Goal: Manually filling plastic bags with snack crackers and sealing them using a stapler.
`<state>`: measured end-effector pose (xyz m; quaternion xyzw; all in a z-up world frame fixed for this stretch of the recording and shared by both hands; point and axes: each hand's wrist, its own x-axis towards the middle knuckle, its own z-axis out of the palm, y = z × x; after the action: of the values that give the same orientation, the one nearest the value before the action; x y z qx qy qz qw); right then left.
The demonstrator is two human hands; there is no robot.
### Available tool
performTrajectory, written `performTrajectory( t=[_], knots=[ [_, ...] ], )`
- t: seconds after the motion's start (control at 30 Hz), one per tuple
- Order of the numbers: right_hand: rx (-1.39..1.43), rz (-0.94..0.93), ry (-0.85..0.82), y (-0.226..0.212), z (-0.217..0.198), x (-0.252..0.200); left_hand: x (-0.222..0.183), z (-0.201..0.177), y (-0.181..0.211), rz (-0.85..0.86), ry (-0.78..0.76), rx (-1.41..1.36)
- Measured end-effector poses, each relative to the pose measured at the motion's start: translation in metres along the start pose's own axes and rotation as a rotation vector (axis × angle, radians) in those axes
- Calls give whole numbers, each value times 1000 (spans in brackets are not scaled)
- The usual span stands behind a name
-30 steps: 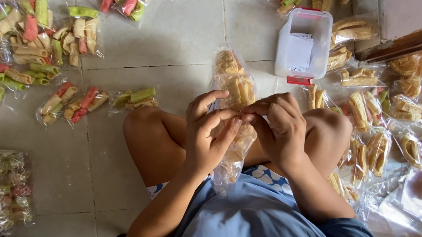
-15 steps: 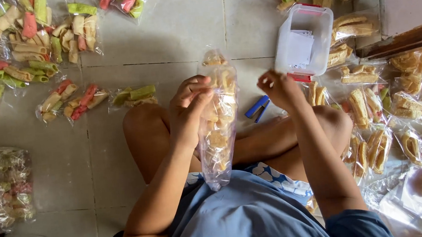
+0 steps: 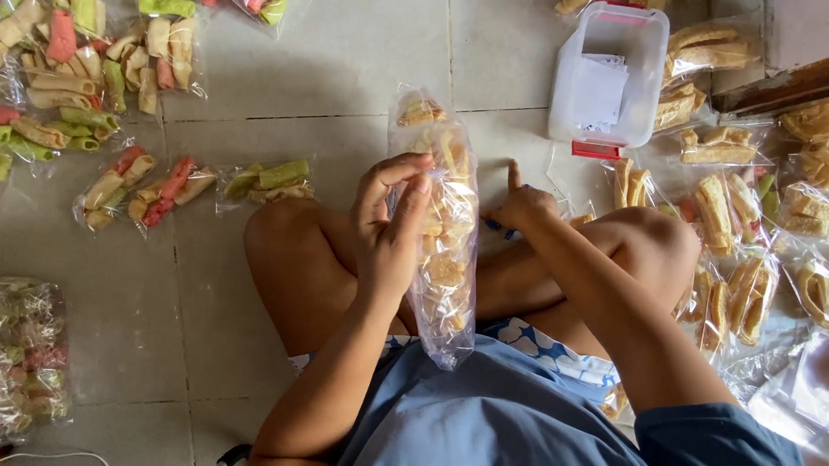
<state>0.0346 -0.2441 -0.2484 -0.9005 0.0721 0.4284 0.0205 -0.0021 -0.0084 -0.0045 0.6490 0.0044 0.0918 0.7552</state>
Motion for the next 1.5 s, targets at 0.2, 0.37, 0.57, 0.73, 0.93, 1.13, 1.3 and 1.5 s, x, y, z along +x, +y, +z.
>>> performTrajectory(
  t=[0.2, 0.37, 0.57, 0.73, 0.93, 1.13, 1.3, 1.5],
  knots=[
    [8, -108, 178, 3, -7, 8, -1, 4, 2, 5, -18, 5],
    [200, -217, 231, 10, -9, 2, 2, 2, -6, -208, 24, -219],
    [180, -201, 218, 15, 1, 17, 3, 2, -4, -259, 37, -251],
    [209, -213, 218, 17, 4, 19, 4, 3, -2, -261, 23, -271],
    [225, -209, 217, 17, 6, 24, 4, 3, -3, -272, 24, -294],
    [234, -248, 260, 21, 13, 28, 4, 3, -11, -218, -21, -242],
    [174, -196, 257, 20, 0, 13, -5, -2, -23, -125, -248, -11],
    [1549, -542, 628, -11, -106, -170, -31, 14, -33, 243, -430, 582]
  ],
)
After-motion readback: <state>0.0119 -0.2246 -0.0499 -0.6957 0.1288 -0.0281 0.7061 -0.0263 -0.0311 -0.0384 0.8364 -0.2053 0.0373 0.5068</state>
